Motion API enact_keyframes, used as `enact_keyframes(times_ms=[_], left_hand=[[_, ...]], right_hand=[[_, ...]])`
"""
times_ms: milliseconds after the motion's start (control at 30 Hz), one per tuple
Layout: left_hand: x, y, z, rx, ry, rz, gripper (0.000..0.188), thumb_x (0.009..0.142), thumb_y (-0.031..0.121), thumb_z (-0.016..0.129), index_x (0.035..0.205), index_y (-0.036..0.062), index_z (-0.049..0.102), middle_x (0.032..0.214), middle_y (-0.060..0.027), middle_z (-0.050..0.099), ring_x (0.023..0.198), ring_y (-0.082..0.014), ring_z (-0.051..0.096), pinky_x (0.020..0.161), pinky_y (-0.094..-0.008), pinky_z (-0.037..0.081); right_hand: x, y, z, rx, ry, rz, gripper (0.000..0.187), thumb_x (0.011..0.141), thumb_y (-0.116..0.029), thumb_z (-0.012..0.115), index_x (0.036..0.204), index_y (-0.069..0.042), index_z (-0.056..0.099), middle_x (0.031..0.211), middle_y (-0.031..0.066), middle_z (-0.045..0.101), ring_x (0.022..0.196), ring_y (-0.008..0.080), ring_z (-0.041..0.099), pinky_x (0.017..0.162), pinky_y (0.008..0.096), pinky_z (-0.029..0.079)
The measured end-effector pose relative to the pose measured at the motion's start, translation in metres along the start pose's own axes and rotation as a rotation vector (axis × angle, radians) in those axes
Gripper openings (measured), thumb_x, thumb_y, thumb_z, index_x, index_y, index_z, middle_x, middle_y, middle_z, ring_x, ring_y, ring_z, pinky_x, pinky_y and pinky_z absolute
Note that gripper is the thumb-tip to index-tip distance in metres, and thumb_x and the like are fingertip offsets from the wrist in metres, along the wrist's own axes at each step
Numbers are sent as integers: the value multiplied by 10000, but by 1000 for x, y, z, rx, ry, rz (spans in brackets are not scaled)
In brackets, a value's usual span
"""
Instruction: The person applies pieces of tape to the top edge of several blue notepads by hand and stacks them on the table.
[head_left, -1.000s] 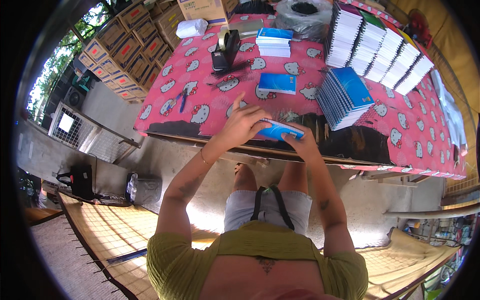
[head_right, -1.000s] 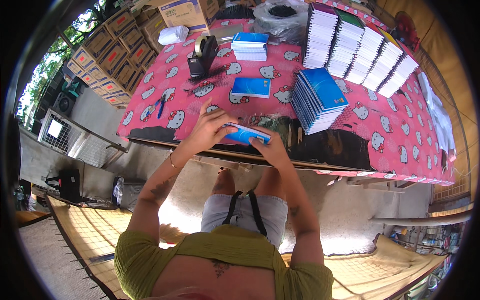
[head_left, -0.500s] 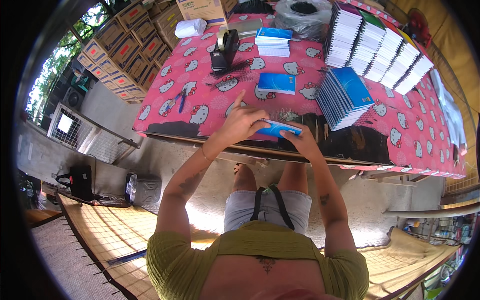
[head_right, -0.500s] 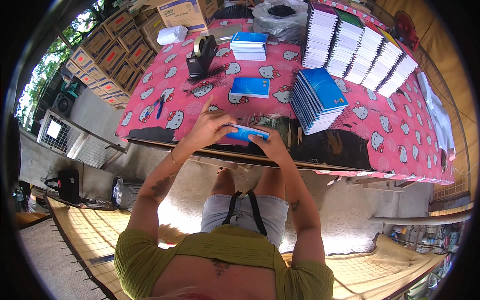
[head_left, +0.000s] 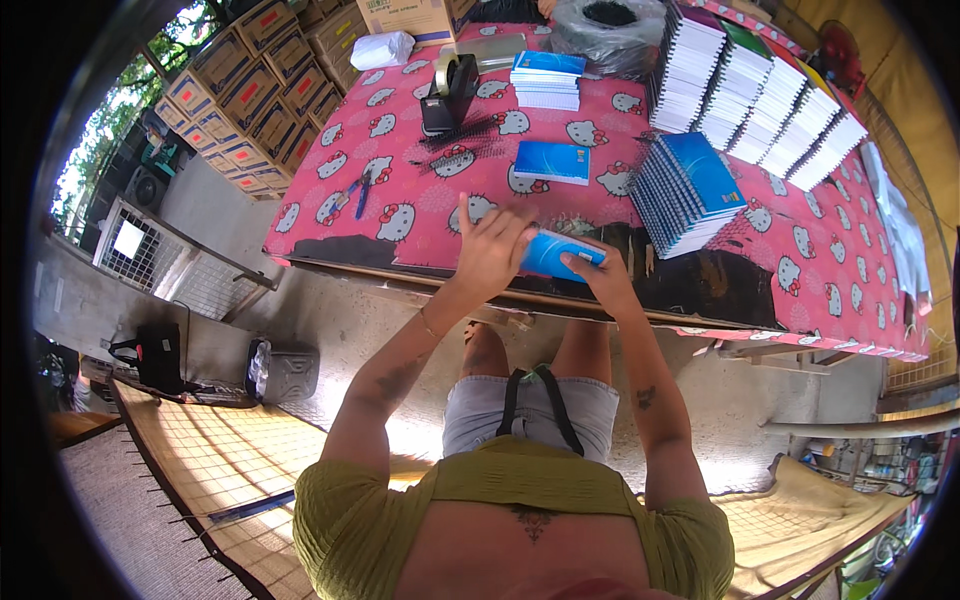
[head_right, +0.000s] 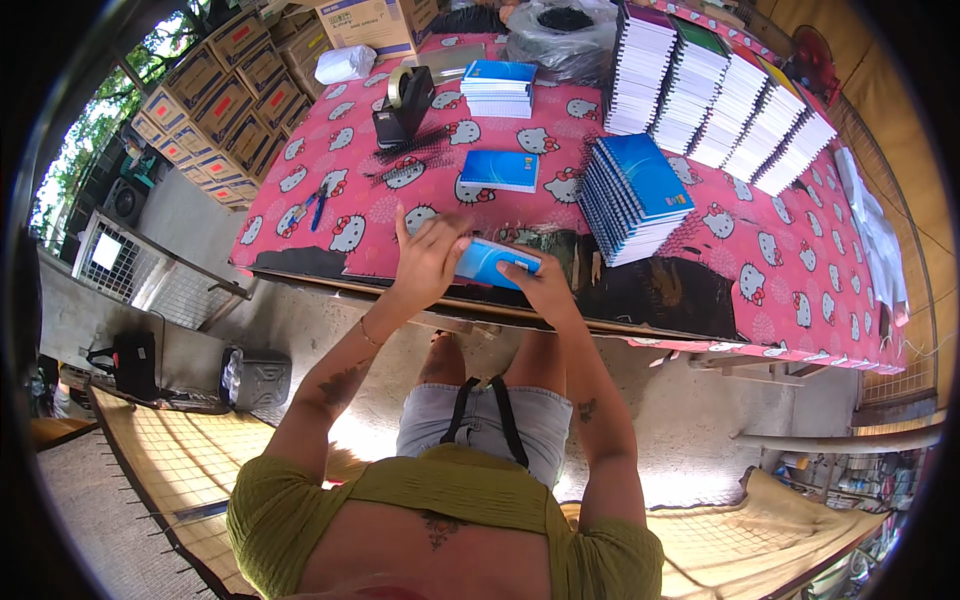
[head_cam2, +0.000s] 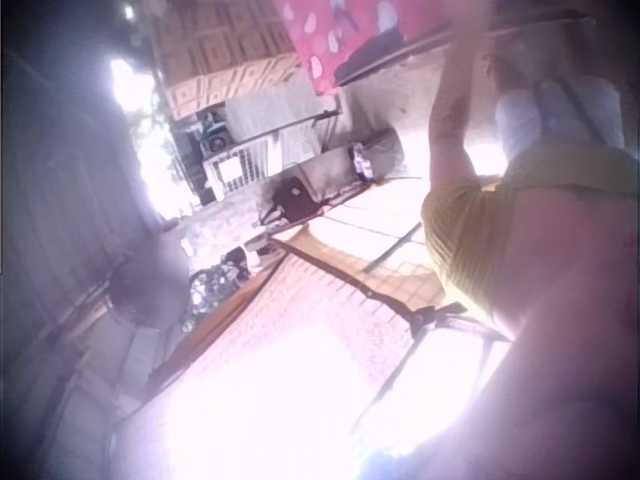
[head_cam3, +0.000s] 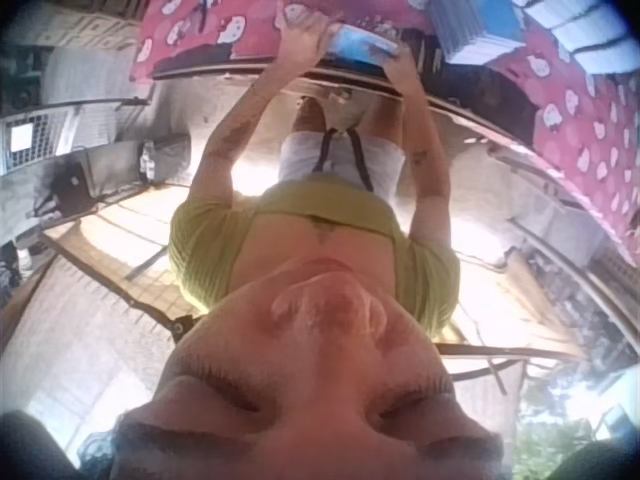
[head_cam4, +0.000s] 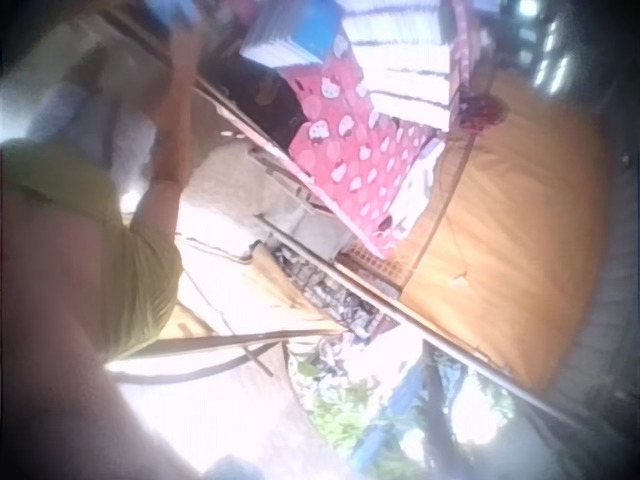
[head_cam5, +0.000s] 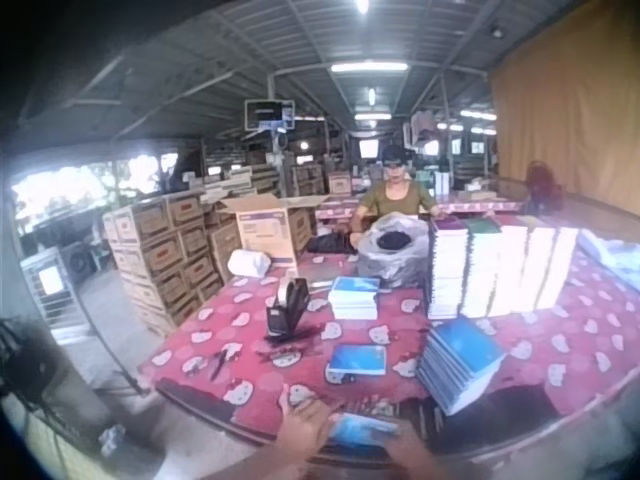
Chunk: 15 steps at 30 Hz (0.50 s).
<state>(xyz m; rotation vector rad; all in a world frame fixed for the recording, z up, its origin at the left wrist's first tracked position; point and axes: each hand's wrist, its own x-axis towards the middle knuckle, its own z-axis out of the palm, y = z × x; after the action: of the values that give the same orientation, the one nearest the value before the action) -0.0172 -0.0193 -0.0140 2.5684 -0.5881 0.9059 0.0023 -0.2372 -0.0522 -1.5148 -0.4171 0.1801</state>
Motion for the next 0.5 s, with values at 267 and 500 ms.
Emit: enact_keyframes(times_ms=[267,500], left_hand=[[11,-14,-23,-229,-162,70,174,916,246,682,1049,134,703,956,-4,702,945,-202,659,1142,-576,172],[-1,-27,-28,-174,-194,-8,181,880,213,722,1040,129,703,917,-27,685,914,-231,655,1122,-627,200]], right_hand=[[5,-1,-4,-86,-82,-33,329,900,-145,726,1162,43,664,959,55,698,864,96,611,790,264,507],[11,-13,-3,-55,-158,-48,473,864,-142,766,1280,27,617,1121,91,693,982,127,627,887,280,497]])
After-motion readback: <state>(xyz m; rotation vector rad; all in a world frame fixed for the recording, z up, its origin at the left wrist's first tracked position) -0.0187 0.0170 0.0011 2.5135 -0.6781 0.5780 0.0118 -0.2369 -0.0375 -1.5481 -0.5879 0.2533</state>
